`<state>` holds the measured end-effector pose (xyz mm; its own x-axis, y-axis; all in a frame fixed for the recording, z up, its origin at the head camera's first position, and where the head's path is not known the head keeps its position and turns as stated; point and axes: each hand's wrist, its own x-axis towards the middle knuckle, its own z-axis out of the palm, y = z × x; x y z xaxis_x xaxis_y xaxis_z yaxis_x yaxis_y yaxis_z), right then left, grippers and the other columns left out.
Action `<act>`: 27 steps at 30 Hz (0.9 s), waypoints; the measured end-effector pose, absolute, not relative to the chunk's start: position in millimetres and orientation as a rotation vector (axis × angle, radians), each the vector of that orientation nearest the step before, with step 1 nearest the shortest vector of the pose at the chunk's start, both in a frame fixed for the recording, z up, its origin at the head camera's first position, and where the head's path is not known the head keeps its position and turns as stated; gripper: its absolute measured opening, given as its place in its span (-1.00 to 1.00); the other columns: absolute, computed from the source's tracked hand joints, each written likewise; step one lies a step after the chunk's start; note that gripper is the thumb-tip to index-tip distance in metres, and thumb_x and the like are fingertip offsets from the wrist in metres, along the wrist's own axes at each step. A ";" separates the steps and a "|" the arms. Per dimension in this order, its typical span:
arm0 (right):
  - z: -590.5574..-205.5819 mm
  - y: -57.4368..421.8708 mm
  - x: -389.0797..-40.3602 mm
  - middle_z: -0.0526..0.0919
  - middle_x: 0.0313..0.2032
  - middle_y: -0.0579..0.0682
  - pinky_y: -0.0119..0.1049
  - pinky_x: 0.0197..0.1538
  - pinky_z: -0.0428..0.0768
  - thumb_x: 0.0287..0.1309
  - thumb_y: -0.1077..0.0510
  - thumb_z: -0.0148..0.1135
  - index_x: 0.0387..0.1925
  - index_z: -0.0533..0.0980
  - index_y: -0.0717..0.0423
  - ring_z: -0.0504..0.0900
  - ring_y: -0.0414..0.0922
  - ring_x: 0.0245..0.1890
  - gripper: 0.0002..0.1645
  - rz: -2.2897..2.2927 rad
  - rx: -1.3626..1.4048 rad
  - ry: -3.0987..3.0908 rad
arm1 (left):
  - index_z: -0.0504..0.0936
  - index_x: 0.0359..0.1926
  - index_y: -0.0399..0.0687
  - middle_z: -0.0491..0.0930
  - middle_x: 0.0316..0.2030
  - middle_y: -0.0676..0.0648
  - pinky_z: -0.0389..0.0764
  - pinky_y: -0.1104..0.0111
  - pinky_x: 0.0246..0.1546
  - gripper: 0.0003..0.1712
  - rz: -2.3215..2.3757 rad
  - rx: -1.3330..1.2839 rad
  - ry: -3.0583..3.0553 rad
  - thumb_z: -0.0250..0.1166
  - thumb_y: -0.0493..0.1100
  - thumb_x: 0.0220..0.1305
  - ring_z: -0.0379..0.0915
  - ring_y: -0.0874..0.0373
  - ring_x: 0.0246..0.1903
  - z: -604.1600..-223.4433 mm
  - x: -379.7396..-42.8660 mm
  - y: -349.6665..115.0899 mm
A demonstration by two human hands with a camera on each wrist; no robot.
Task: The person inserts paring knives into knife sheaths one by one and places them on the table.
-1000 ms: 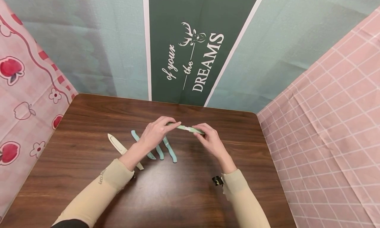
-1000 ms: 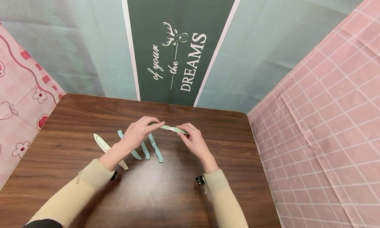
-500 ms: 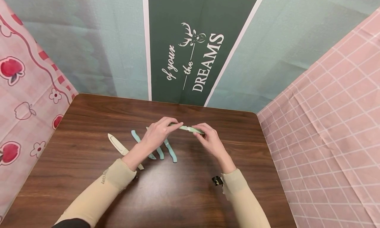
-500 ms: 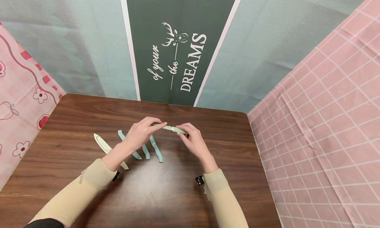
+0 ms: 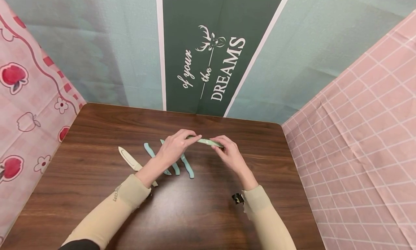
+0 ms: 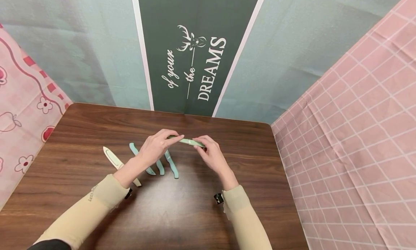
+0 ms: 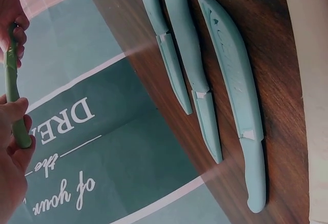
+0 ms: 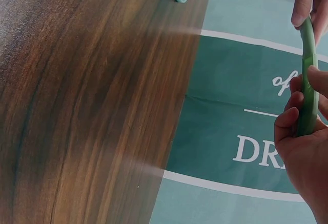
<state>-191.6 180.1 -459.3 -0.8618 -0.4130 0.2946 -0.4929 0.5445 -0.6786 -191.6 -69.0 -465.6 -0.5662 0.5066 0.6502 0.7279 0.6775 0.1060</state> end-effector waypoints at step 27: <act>-483.6 180.3 -186.9 0.67 -0.19 0.06 -0.09 -0.20 0.56 0.14 0.24 0.32 -0.11 0.64 0.16 0.56 0.05 -0.18 -0.75 0.828 0.629 -2.960 | 0.63 0.12 -0.07 0.59 0.04 -0.08 0.62 0.30 -0.01 -0.57 -0.388 -1.224 -2.534 0.27 -0.39 0.23 0.50 0.06 0.06 -484.7 -206.4 -57.4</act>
<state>-186.9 180.3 -483.6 -0.9197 -0.3770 0.1095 -0.3791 0.7806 -0.4970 -206.4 -57.4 -484.7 -0.5921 0.7109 0.3796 0.7919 0.6005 0.1107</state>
